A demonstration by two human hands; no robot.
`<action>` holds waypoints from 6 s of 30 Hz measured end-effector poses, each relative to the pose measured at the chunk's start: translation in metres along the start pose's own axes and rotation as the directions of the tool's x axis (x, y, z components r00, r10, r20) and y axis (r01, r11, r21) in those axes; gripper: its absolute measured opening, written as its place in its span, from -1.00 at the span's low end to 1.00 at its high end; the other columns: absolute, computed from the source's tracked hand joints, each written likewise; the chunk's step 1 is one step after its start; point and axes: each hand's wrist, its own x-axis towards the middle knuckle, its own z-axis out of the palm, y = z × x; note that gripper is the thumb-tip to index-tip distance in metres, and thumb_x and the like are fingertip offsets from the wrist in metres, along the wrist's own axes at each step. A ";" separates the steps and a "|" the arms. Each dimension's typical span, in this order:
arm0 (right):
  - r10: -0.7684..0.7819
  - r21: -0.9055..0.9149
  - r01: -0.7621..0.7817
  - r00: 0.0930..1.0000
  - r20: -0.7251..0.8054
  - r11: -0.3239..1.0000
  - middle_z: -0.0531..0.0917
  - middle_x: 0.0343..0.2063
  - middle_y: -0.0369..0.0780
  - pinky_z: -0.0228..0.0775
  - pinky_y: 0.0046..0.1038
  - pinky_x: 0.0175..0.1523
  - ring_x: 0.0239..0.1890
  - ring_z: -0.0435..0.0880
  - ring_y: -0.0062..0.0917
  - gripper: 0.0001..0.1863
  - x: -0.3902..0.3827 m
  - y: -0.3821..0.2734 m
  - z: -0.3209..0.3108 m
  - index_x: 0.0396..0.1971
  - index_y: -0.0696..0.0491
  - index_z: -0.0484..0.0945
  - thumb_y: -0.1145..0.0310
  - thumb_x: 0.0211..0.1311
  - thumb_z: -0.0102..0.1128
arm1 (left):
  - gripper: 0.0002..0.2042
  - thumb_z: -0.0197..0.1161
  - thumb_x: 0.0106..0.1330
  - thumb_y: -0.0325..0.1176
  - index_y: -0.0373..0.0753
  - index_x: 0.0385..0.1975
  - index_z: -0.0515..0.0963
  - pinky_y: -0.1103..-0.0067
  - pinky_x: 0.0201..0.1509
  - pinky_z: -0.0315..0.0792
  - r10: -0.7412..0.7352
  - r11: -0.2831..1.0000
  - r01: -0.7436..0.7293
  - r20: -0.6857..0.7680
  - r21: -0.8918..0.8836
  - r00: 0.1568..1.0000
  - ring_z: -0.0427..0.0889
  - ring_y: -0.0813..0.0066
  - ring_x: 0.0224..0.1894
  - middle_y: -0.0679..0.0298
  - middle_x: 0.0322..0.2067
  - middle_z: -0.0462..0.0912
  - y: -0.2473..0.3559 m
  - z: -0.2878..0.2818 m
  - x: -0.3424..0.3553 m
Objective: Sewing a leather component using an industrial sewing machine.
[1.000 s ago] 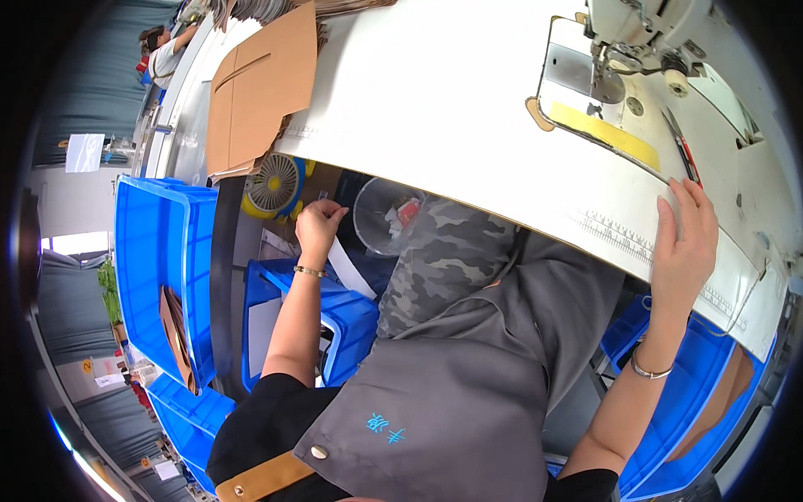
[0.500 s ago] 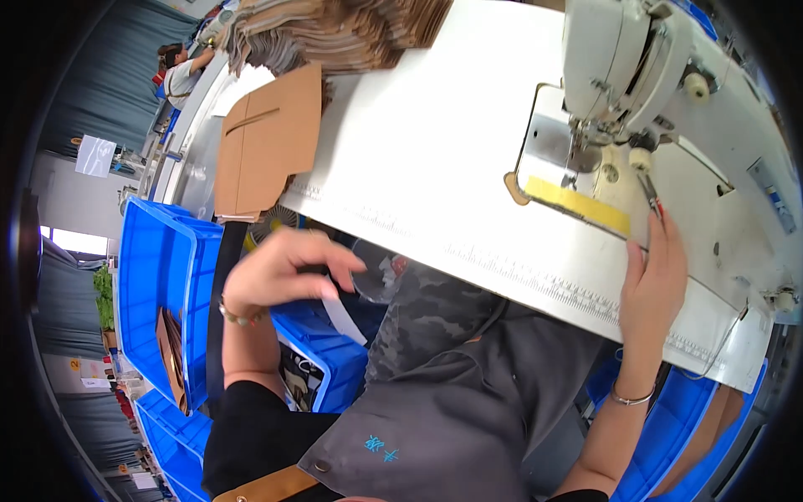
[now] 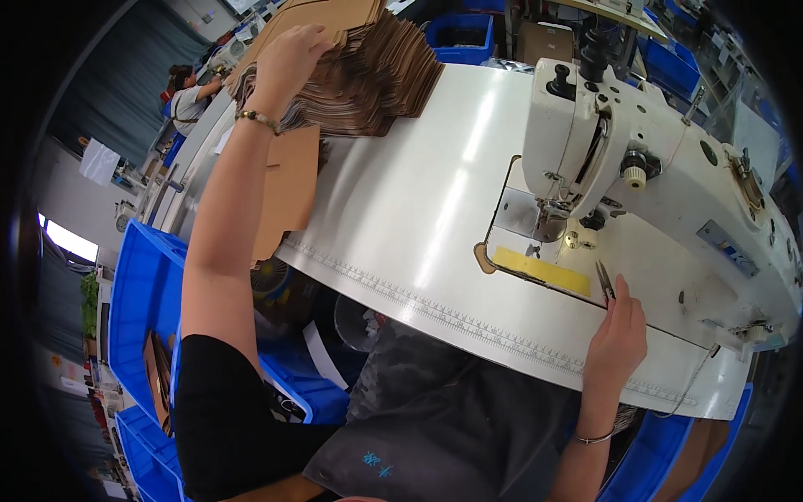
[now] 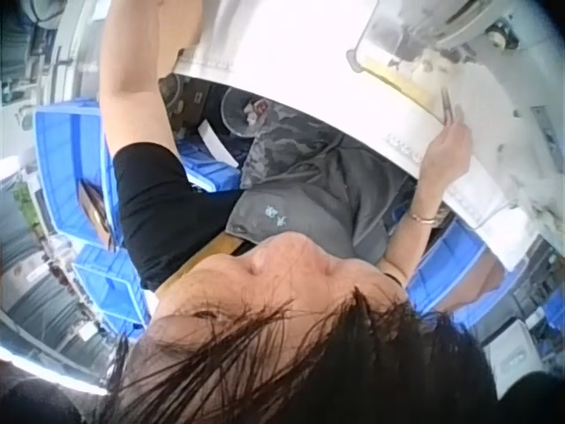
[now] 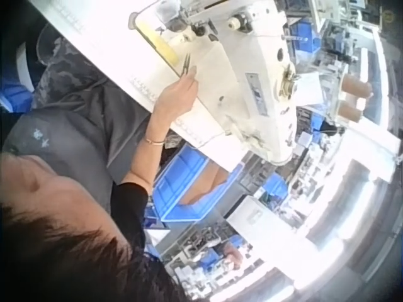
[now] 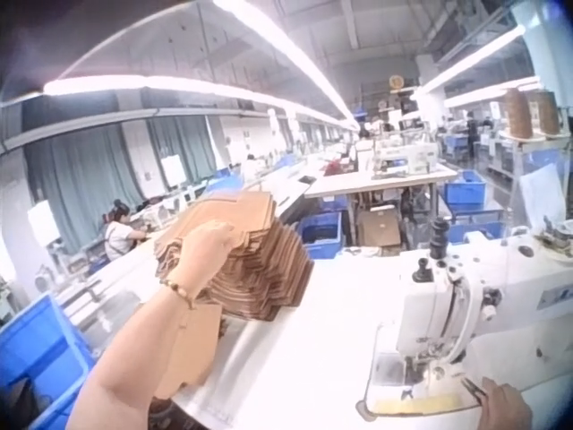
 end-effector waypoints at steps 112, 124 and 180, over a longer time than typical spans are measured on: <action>0.530 0.182 -0.532 0.628 -0.570 0.827 0.65 0.06 0.07 0.49 -0.28 0.13 0.01 0.64 -0.22 -0.16 0.086 0.410 -0.236 0.10 0.43 0.52 -0.24 0.51 -0.06 | -0.32 0.29 0.28 0.08 -0.34 0.24 0.48 0.04 0.42 0.29 0.468 0.609 -0.016 0.343 -0.793 0.815 0.34 0.07 0.44 0.06 0.35 0.40 0.269 -0.022 -0.159; 0.629 -0.217 -0.762 0.632 -0.453 0.610 0.72 -0.11 0.02 0.56 -0.34 -0.23 -0.23 0.75 -0.26 -0.36 0.100 0.393 -0.264 0.06 0.10 0.66 -0.15 0.58 -0.20 | -0.32 0.32 0.26 0.06 -0.34 0.24 0.49 0.05 0.42 0.29 0.485 0.599 -0.021 0.342 -0.800 0.805 0.34 0.07 0.43 0.07 0.34 0.41 0.266 -0.022 -0.158; -0.744 0.086 0.741 0.652 0.143 0.666 0.74 -0.16 -0.26 0.46 -0.54 -0.45 -0.52 0.63 -0.61 -0.61 0.074 -0.038 0.036 -0.07 0.07 0.70 0.41 0.02 0.33 | -0.87 0.30 0.18 -0.42 -0.14 -0.28 0.66 0.40 0.18 0.44 0.245 0.720 -0.007 0.245 -0.694 0.938 0.62 0.36 -0.06 0.39 -0.22 0.65 0.257 0.013 -0.134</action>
